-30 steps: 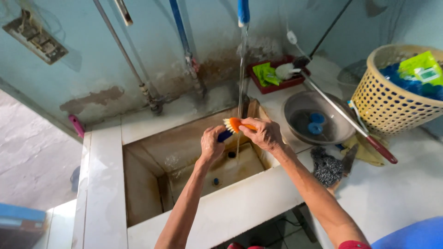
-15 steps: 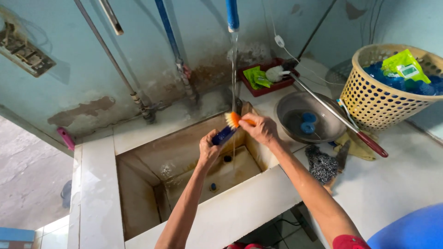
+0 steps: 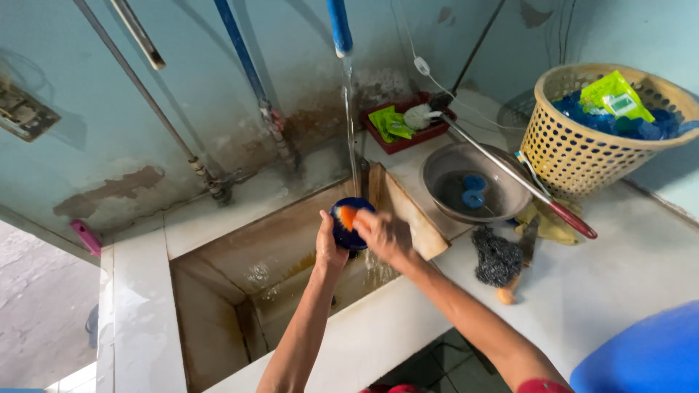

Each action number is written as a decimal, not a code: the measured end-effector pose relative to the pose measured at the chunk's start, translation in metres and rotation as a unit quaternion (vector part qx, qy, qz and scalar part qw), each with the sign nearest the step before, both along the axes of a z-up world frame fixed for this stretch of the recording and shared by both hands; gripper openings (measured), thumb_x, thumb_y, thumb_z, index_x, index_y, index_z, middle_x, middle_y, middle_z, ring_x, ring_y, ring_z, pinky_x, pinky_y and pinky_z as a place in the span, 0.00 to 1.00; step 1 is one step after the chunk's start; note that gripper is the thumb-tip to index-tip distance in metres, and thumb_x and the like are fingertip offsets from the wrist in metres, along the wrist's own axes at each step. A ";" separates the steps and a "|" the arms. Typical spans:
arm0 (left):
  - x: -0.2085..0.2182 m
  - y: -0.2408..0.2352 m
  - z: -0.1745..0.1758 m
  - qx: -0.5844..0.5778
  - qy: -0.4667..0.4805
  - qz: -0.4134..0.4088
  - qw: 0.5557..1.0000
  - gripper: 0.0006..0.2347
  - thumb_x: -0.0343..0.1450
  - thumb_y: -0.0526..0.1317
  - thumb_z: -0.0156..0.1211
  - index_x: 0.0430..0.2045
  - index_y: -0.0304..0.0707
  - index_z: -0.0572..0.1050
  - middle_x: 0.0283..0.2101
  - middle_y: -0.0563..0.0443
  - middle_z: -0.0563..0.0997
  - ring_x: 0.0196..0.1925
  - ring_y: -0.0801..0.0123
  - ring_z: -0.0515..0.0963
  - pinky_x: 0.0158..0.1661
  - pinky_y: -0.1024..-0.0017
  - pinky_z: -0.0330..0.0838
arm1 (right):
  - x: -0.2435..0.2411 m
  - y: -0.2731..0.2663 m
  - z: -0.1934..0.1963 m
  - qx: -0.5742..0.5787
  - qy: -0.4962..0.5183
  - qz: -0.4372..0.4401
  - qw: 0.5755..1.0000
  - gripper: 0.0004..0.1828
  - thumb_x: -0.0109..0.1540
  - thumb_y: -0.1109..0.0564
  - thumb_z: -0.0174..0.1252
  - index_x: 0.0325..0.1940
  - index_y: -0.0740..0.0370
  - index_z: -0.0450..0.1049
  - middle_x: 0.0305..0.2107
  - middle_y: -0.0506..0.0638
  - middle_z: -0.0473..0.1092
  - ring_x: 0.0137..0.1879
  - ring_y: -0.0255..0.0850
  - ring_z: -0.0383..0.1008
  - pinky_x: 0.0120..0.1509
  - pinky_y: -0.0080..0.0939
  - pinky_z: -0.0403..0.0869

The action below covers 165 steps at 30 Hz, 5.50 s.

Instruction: Washing and scrubbing a large blue water jug and its cap in a sink using a brush.

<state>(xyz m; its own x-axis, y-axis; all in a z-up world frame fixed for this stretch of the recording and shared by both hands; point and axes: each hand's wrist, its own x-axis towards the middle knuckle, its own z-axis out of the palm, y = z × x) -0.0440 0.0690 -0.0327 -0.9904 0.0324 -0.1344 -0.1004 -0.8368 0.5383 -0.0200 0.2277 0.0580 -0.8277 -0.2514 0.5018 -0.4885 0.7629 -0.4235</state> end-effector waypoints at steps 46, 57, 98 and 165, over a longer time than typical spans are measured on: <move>-0.012 0.012 0.033 0.111 -0.069 -0.080 0.988 0.37 0.57 0.74 0.51 0.49 0.43 0.75 0.47 0.47 0.82 0.48 0.54 0.82 0.48 0.46 0.74 | -0.021 0.038 -0.020 -0.126 -0.147 0.032 0.981 0.24 0.66 0.52 0.55 0.65 0.58 0.66 0.41 0.55 0.77 0.41 0.52 0.80 0.41 0.49 0.75; -0.030 0.010 0.020 -0.099 0.052 -0.037 0.993 0.27 0.70 0.58 0.59 0.60 0.42 0.73 0.50 0.50 0.80 0.49 0.65 0.78 0.51 0.67 0.74 | -0.025 0.041 -0.069 -0.072 -0.170 0.042 0.982 0.09 0.62 0.53 0.59 0.42 0.58 0.78 0.27 0.56 0.76 0.30 0.50 0.78 0.36 0.48 0.75; -0.034 0.047 -0.088 0.069 -0.050 -0.076 0.993 0.31 0.70 0.67 0.51 0.53 0.38 0.74 0.48 0.46 0.80 0.49 0.55 0.79 0.51 0.56 0.74 | -0.078 0.014 -0.132 -0.545 -0.597 -0.040 0.588 0.17 0.66 0.43 0.59 0.32 0.48 0.61 0.13 0.37 0.48 0.15 0.28 0.48 0.18 0.34 0.47; -0.033 0.038 -0.034 0.055 -0.121 -0.184 0.974 0.34 0.62 0.71 0.46 0.55 0.50 0.73 0.55 0.47 0.78 0.56 0.50 0.76 0.53 0.42 0.72 | -0.059 0.026 -0.036 0.036 -0.036 0.044 0.998 0.11 0.61 0.47 0.62 0.47 0.44 0.81 0.27 0.54 0.78 0.31 0.53 0.79 0.34 0.52 0.76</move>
